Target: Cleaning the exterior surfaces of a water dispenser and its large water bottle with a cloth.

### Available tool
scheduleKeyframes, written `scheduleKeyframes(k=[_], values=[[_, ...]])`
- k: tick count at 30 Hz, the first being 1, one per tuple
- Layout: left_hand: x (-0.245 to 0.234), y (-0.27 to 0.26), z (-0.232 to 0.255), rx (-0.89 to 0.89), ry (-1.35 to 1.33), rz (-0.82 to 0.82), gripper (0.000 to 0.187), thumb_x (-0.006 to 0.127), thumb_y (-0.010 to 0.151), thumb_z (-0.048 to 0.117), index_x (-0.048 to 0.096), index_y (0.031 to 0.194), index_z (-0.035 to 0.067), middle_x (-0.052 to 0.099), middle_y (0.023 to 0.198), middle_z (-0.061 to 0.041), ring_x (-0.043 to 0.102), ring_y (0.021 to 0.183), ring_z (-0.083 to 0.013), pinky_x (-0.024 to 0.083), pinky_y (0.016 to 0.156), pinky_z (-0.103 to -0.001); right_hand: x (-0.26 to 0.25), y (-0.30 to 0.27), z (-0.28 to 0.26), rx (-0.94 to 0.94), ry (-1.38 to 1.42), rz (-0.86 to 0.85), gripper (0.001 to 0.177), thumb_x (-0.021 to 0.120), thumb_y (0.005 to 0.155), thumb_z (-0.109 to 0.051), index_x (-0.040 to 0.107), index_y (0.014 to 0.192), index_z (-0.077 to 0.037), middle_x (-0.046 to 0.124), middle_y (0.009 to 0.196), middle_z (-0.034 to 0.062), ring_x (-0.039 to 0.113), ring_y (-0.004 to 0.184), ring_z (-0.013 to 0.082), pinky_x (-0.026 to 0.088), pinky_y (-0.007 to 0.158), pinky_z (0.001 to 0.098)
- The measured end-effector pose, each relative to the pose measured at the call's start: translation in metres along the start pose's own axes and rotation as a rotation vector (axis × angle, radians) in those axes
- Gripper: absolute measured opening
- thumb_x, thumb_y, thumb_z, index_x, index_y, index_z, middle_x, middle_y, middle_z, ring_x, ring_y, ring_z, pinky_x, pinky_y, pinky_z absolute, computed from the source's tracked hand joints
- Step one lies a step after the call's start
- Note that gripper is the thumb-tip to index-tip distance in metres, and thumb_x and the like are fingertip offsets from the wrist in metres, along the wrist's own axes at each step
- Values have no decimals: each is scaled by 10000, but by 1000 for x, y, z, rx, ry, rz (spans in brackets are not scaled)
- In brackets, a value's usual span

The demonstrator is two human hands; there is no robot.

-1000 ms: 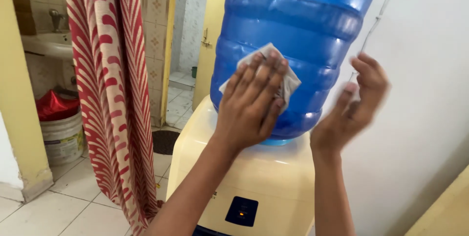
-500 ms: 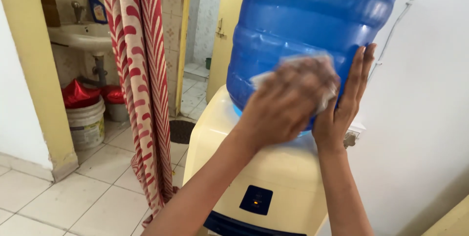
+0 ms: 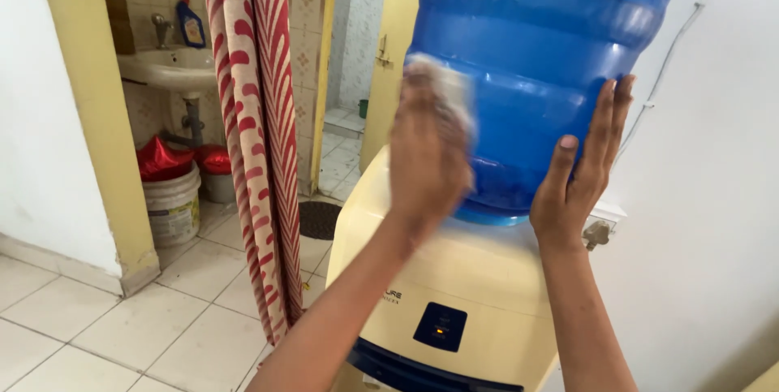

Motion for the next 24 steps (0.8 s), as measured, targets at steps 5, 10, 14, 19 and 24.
scheduleKeyframes(k=[5,10,14,19,24], values=[[1,-4,46,396,55,-217,553,374,1140,321,393,1564,-33,402,1637,-215,426,1549,-368,252,1333,-490,-2,1,3,1,-2,7,553,293,1222,-384,307,1682,-77,230,1780,143,187,1642,333,193,1362,473],[18,29,0,59,-120,-80,564,337,1151,306,378,1571,-69,362,1657,-249,353,1574,-400,248,1340,-479,-2,4,-2,1,-9,21,577,299,1192,-397,316,1664,-65,240,1761,160,194,1672,377,191,1380,513],[12,32,17,12,-20,-3,530,411,1108,275,421,1518,-60,380,1611,-288,336,1540,-455,230,1304,-517,0,3,0,14,1,25,582,293,1184,-407,323,1659,-72,246,1757,162,192,1665,385,191,1374,513],[11,20,48,420,-5,-168,420,516,1053,280,535,1449,139,515,1544,-184,447,1509,-372,243,1320,-544,1,1,4,-13,18,10,571,302,1194,-403,314,1663,-76,239,1761,150,192,1671,363,194,1386,504],[3,26,-20,-408,-528,59,563,339,1049,384,405,1532,102,530,1504,-180,629,1303,-358,541,1067,-430,0,0,2,20,-2,0,572,302,1208,-394,311,1679,-69,231,1778,136,187,1641,329,187,1357,468]])
Point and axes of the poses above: each hand's wrist, its own y-axis towards the middle knuckle, its own x-axis out of the palm, z = x × y, the point moved 5 cm from there along y, towards the middle knuckle
